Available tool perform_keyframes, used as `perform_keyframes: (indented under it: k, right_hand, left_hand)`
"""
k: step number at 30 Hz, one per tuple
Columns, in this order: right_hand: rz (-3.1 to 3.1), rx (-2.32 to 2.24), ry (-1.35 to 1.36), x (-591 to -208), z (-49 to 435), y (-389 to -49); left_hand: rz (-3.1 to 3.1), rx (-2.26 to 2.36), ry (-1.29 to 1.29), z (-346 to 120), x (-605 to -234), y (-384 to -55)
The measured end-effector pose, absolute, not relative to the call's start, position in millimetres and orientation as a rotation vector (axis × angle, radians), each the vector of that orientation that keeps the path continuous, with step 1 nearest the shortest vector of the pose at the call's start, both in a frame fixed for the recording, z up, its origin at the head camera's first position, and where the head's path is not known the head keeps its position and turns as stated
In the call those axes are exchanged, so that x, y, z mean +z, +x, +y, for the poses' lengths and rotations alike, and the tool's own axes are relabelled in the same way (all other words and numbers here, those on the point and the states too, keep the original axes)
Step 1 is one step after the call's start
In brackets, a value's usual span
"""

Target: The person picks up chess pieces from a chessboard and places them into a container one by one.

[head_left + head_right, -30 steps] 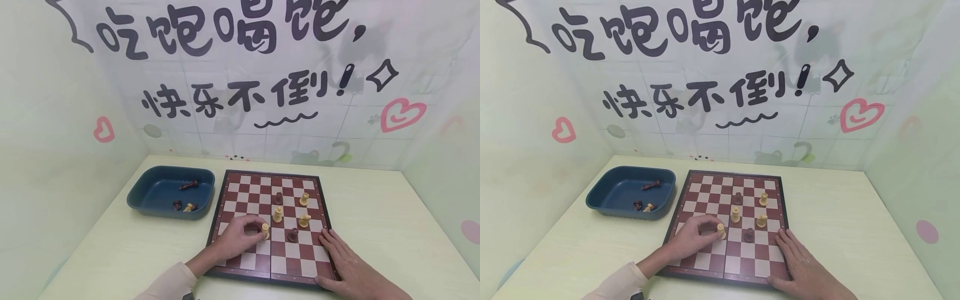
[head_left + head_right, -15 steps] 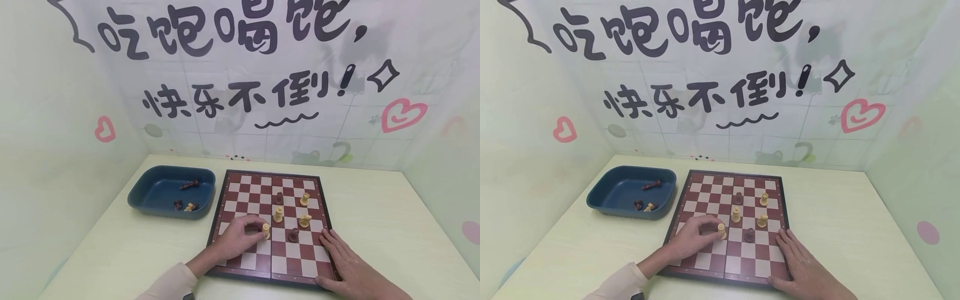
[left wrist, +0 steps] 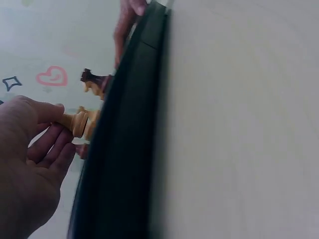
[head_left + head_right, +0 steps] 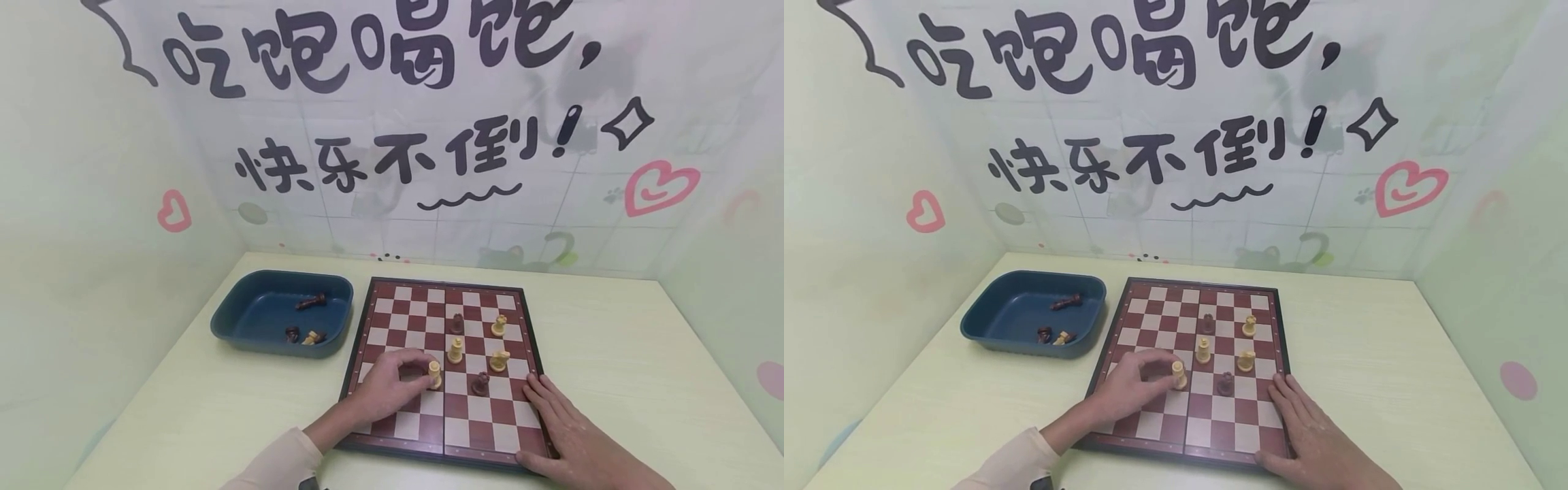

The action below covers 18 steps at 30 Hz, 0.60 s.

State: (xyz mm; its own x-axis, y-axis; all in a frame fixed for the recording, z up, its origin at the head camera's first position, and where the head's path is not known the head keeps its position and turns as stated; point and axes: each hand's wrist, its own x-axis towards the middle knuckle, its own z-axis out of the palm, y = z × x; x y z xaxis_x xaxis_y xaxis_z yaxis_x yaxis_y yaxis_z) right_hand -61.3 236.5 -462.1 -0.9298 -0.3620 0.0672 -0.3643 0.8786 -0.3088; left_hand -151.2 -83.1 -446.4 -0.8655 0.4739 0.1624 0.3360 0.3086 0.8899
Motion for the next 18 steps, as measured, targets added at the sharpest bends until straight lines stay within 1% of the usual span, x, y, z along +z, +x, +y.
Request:
perform_keyframes:
  k: [6,18]
  right_hand:
    - [-3.055,0.512,0.579,-462.3,235.8,-61.1]
    - [-3.074,0.504,0.576,-460.0,233.9,-59.5]
  left_hand:
    - [2.493,1.585,0.779,-85.2,-438.5,-153.4]
    - [2.473,1.624,0.779,-90.6,-436.9,-156.0]
